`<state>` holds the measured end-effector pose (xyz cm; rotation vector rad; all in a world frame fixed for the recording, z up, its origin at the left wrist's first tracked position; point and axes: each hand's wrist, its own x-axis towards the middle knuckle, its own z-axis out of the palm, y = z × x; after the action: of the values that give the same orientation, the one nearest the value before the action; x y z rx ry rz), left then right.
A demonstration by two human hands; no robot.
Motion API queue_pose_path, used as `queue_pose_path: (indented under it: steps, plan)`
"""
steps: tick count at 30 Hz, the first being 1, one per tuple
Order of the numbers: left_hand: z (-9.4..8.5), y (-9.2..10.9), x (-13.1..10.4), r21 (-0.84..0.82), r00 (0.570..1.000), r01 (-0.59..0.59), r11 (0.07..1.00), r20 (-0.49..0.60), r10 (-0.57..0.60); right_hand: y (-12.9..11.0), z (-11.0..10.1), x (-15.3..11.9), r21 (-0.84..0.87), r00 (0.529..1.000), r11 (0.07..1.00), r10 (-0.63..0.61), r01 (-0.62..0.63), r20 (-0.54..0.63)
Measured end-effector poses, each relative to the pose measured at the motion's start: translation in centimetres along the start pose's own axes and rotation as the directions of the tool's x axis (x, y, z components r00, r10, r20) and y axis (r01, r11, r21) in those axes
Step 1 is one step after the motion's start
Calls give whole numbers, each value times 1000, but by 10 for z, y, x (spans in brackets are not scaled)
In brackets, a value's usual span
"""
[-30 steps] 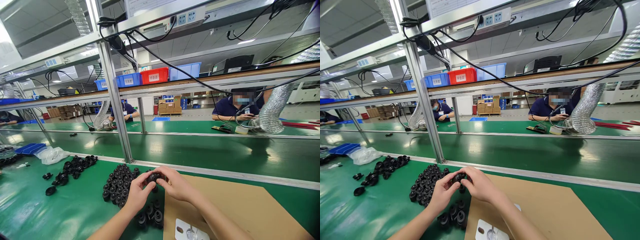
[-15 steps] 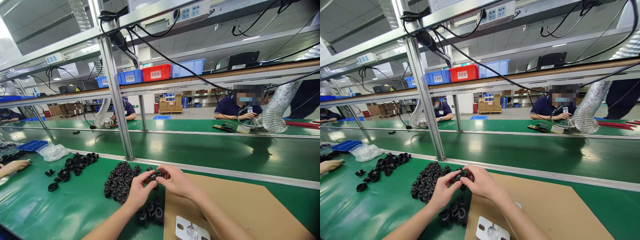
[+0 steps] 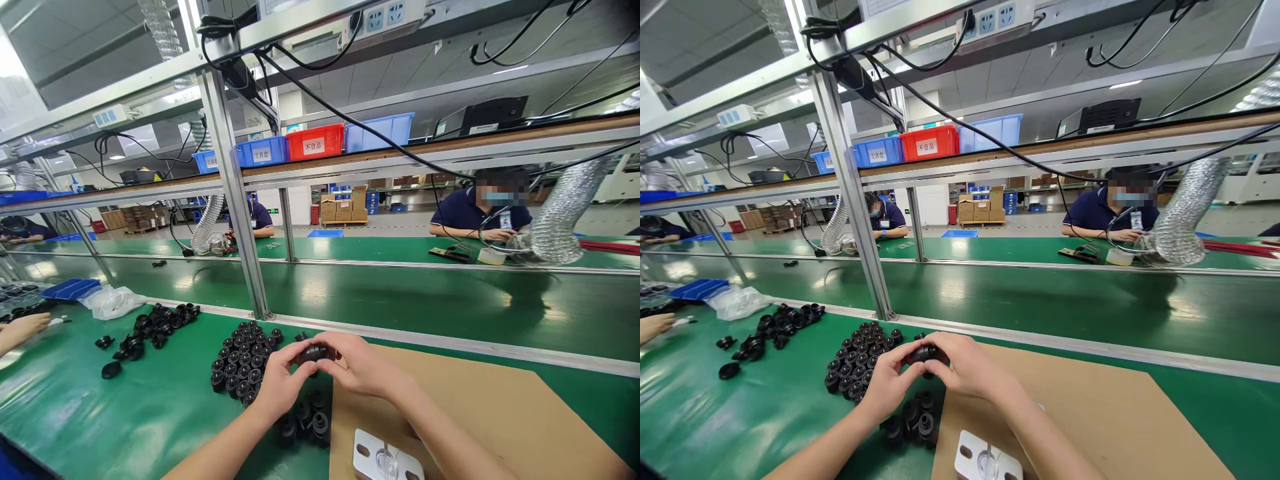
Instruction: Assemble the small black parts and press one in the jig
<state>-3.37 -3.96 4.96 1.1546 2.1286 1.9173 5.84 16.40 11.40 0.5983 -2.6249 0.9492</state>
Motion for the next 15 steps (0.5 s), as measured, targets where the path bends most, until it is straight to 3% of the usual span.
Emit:
queue_pose_path:
  steps: [7, 11, 13, 15]
  plan:
    - [-1, -7, 0, 68, 999, -34, 997, 9, 34, 1, 11, 1, -290, 978, 936, 210, -202, -3]
    - [-1, -6, 3, -15, 1000, 21, 1000, -4, -21, 2, 4, 2, -134, 966, 958, 245, -254, -82]
    - [-1, -7, 5, -88, 998, 58, 994, -15, -60, 4, -2, 1, -43, 971, 977, 200, -207, -130]
    - [-1, -8, 6, -150, 997, 79, 985, 0, -80, 6, -6, 0, 11, 990, 995, 104, -103, -98]
